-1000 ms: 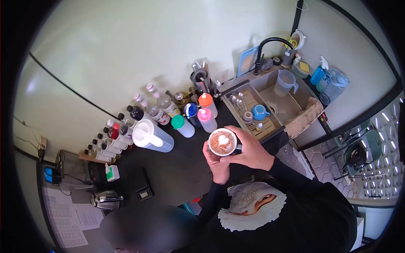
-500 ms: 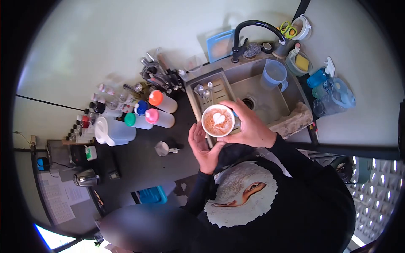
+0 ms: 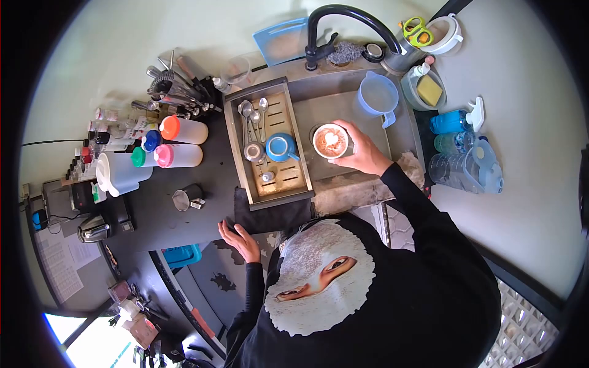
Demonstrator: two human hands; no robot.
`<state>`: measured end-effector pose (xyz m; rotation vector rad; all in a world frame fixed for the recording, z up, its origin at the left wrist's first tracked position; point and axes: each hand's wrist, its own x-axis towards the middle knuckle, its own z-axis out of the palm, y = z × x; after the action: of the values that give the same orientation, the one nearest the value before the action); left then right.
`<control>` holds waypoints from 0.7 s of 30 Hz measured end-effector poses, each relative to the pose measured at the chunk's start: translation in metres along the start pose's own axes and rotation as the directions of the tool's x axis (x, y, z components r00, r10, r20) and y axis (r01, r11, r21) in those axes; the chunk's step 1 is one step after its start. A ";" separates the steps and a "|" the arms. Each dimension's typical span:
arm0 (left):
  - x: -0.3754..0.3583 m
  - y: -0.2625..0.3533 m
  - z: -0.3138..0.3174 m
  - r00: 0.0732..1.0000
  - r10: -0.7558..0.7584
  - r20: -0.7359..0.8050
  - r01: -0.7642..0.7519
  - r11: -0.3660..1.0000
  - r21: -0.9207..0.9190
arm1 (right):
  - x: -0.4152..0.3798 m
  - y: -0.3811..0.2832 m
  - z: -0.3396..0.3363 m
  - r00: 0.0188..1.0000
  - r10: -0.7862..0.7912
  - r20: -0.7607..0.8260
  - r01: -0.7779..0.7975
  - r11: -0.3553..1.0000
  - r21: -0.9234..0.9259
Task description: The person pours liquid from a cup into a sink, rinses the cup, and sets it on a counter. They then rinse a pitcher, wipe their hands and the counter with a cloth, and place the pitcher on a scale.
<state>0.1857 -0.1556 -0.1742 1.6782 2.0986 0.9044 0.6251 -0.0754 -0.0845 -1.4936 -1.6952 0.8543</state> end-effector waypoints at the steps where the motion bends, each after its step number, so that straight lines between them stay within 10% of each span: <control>1: 0.001 -0.010 0.004 0.999 0.034 0.019 -0.035 0.996 0.080 | 0.001 0.015 0.002 1.000 0.021 0.009 -0.021 0.999 0.026; 6: 0.005 -0.008 0.015 0.955 -0.233 0.181 0.198 0.961 0.192 | -0.005 0.072 0.009 0.995 0.093 0.037 -0.094 0.995 0.017; 21: 0.012 -0.019 0.010 0.911 -0.231 0.341 0.190 0.970 0.149 | 0.009 0.190 0.053 0.913 0.328 0.244 -0.248 0.918 -0.309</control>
<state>0.1744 -0.1433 -0.1919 1.4933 2.0540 0.3859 0.6791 -0.0462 -0.2718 -1.9221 -1.8911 1.0757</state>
